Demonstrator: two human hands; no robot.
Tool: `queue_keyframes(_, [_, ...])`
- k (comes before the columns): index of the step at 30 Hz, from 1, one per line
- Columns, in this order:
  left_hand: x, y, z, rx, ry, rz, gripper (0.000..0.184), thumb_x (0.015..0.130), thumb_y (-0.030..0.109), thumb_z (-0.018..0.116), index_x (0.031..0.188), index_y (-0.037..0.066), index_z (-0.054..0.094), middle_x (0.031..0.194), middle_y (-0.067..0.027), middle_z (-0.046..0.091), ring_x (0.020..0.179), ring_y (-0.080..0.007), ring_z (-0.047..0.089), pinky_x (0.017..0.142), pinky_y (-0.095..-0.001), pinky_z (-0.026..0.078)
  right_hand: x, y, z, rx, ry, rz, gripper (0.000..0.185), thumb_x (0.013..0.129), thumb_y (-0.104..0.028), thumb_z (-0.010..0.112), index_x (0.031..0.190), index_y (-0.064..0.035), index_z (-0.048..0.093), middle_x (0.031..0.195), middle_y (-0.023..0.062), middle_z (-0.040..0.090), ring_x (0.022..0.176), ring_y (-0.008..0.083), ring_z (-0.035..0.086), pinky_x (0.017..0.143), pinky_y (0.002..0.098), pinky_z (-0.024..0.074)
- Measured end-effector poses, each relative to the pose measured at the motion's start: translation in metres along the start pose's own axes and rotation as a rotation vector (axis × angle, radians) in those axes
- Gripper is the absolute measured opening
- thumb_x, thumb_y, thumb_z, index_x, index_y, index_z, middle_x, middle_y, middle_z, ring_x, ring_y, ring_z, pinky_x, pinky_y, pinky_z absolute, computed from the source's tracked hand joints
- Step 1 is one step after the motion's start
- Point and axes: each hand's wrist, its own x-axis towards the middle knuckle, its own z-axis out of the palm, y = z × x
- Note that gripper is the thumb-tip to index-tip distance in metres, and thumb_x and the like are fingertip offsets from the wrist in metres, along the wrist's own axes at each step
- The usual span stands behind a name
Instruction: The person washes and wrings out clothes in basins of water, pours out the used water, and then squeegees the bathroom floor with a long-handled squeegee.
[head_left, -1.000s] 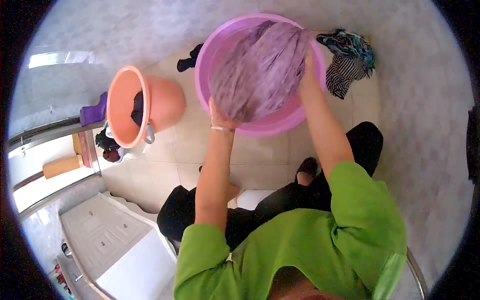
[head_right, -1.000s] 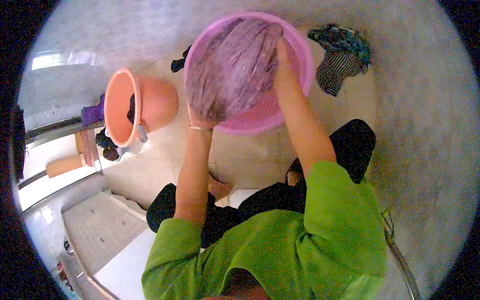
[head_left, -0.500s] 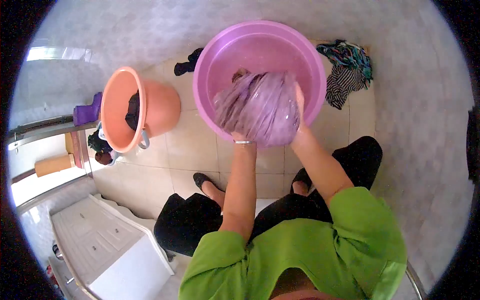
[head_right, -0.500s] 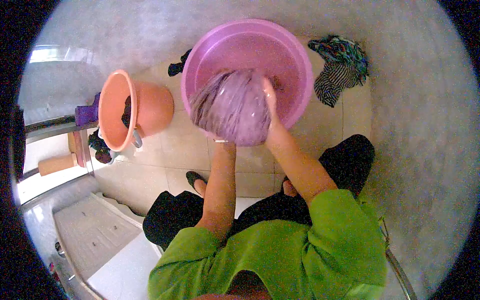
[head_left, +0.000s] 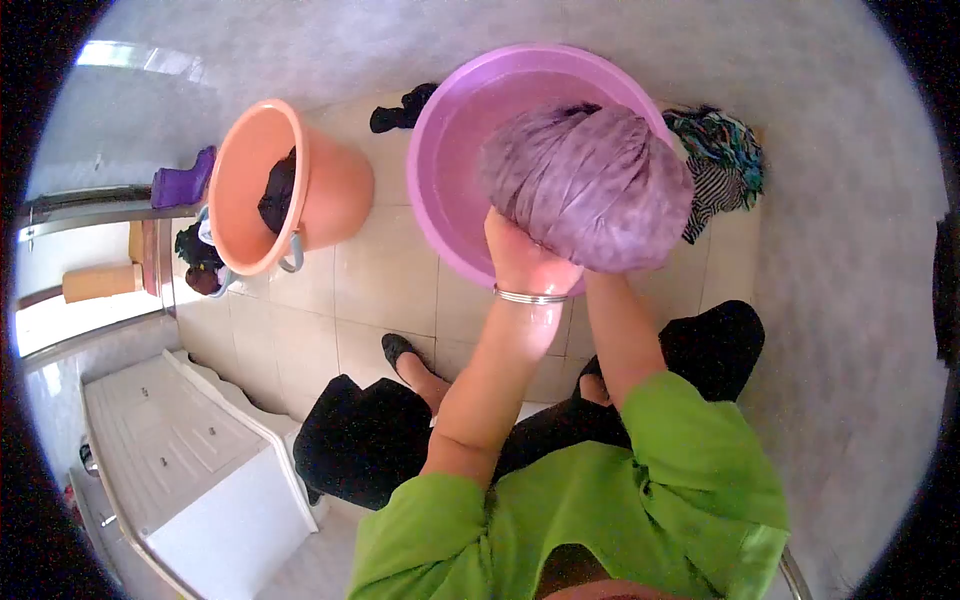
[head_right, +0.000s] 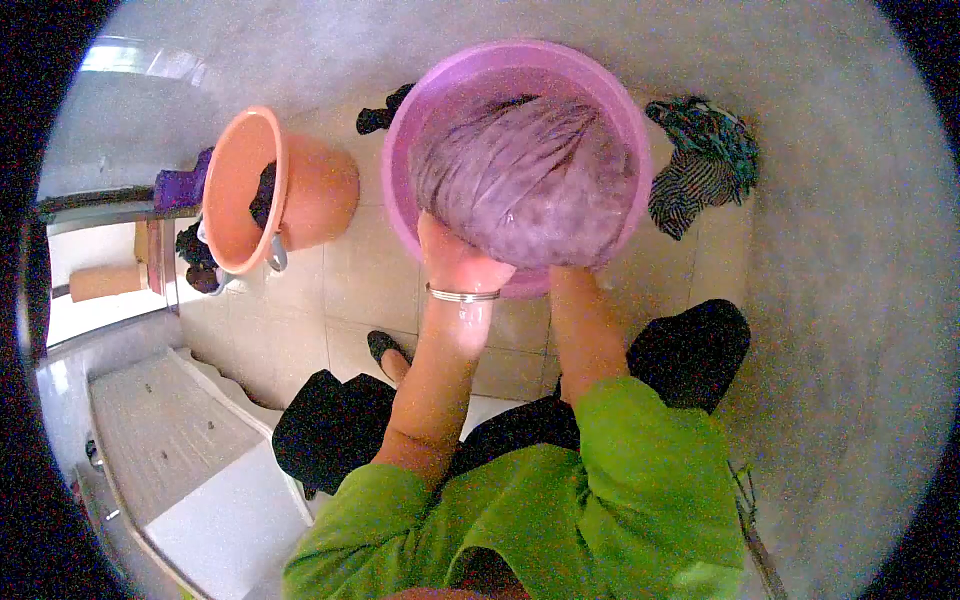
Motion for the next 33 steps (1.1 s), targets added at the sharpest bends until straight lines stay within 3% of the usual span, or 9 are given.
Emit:
queue_keyframes(9, [0.002, 0.033, -0.062, 0.289, 0.268, 0.064, 0.035, 0.079, 0.016, 0.042, 0.110, 0.000, 0.043, 0.113, -0.0115, 0.046, 0.102, -0.0247, 0.046, 0.088, -0.0367, 0.037, 0.003, -0.023, -0.034, 0.013, 0.021, 0.023, 0.032, 0.080, -0.025, 0.047, 0.106, -0.0057, 0.049, 0.095, 0.0079, 0.055, 0.087, 0.0170, 0.053, 0.078, 0.0307, 0.0435])
queue_keyframes(11, [-0.002, 0.029, -0.072, 0.331, 0.360, 0.199, 0.039, 0.074, 0.007, 0.043, 0.112, -0.002, 0.039, 0.114, -0.0117, 0.044, 0.101, -0.0244, 0.046, 0.086, -0.0347, 0.038, 0.004, -0.027, -0.041, -0.029, 0.019, 0.050, 0.032, 0.080, -0.024, 0.046, 0.106, -0.0061, 0.049, 0.095, 0.0077, 0.055, 0.088, 0.0166, 0.052, 0.078, 0.0305, 0.0435])
queue_keyframes(12, [-0.005, 0.024, -0.072, 0.982, 0.239, 0.679, 0.043, 0.071, 0.006, 0.045, 0.112, -0.001, 0.038, 0.114, -0.0113, 0.044, 0.101, -0.0239, 0.045, 0.085, -0.0342, 0.039, 0.005, -0.029, -0.043, -0.048, 0.015, 0.060, 0.031, 0.080, -0.024, 0.046, 0.106, -0.0063, 0.049, 0.095, 0.0075, 0.055, 0.088, 0.0165, 0.052, 0.078, 0.0305, 0.0435])
queue_keyframes(14, [-0.005, 0.012, -0.070, 1.618, 0.073, 1.146, 0.047, 0.067, 0.005, 0.047, 0.113, -0.001, 0.037, 0.113, -0.0109, 0.043, 0.101, -0.0233, 0.045, 0.083, -0.0338, 0.039, 0.006, -0.029, -0.045, -0.101, 0.002, 0.107, 0.030, 0.080, -0.023, 0.046, 0.106, -0.0066, 0.049, 0.095, 0.0073, 0.055, 0.088, 0.0161, 0.052, 0.078, 0.0303, 0.0435])
queue_keyframes(17, [0.002, 0.002, -0.054, 1.296, 0.347, 1.038, 0.046, 0.058, 0.006, 0.051, 0.103, 0.001, 0.045, 0.100, -0.0128, 0.047, 0.092, -0.0260, 0.046, 0.074, -0.0338, 0.042, 0.011, -0.027, -0.041, -0.209, -0.040, 0.221, 0.029, 0.081, -0.022, 0.045, 0.106, -0.0072, 0.048, 0.096, 0.0069, 0.055, 0.088, 0.0156, 0.052, 0.079, 0.0301, 0.0435])
queue_keyframes(19, [0.002, 0.007, -0.039, 1.683, -0.085, 1.245, 0.032, 0.050, 0.008, 0.056, 0.082, 0.004, 0.052, 0.084, -0.0123, 0.047, 0.077, -0.0276, 0.047, 0.064, -0.0340, 0.042, 0.010, -0.027, -0.038, -0.282, -0.077, 0.306, 0.029, 0.081, -0.021, 0.045, 0.106, -0.0076, 0.048, 0.096, 0.0066, 0.055, 0.088, 0.0153, 0.052, 0.079, 0.0299, 0.0435])
queue_keyframes(25, [0.002, 0.005, -0.008, 2.011, -0.703, 1.125, 0.017, 0.048, 0.019, 0.061, 0.058, 0.012, 0.049, 0.066, -0.0075, 0.039, 0.059, -0.0254, 0.046, 0.050, -0.0345, 0.040, 0.017, -0.041, -0.039, -0.499, -0.179, 0.519, 0.027, 0.083, -0.018, 0.044, 0.107, -0.0087, 0.048, 0.096, 0.0059, 0.054, 0.088, 0.0143, 0.052, 0.079, 0.0295, 0.0434])
queue_keyframes(31, [-0.006, -0.015, 0.000, 2.076, -1.011, 1.023, 0.014, 0.054, 0.021, 0.057, 0.064, 0.015, 0.050, 0.065, -0.0049, 0.039, 0.060, -0.0212, 0.050, 0.048, -0.0322, 0.043, 0.047, -0.060, -0.013, -0.806, -0.403, 0.598, 0.014, 0.076, -0.020, 0.056, 0.081, -0.0076, 0.055, 0.069, 0.0001, 0.053, 0.064, 0.0116, 0.050, 0.057, 0.0242, 0.0416])
queue_keyframes(33, [-0.004, -0.021, 0.000, 2.068, -1.050, 0.991, 0.013, 0.057, 0.020, 0.055, 0.068, 0.014, 0.051, 0.067, -0.0056, 0.042, 0.058, -0.0218, 0.051, 0.048, -0.0333, 0.044, 0.024, -0.066, 0.024, -1.256, -0.272, 0.483, 0.017, 0.073, -0.024, 0.061, 0.072, -0.0076, 0.056, 0.063, -0.0005, 0.053, 0.058, 0.0106, 0.048, 0.052, 0.0229, 0.0385])
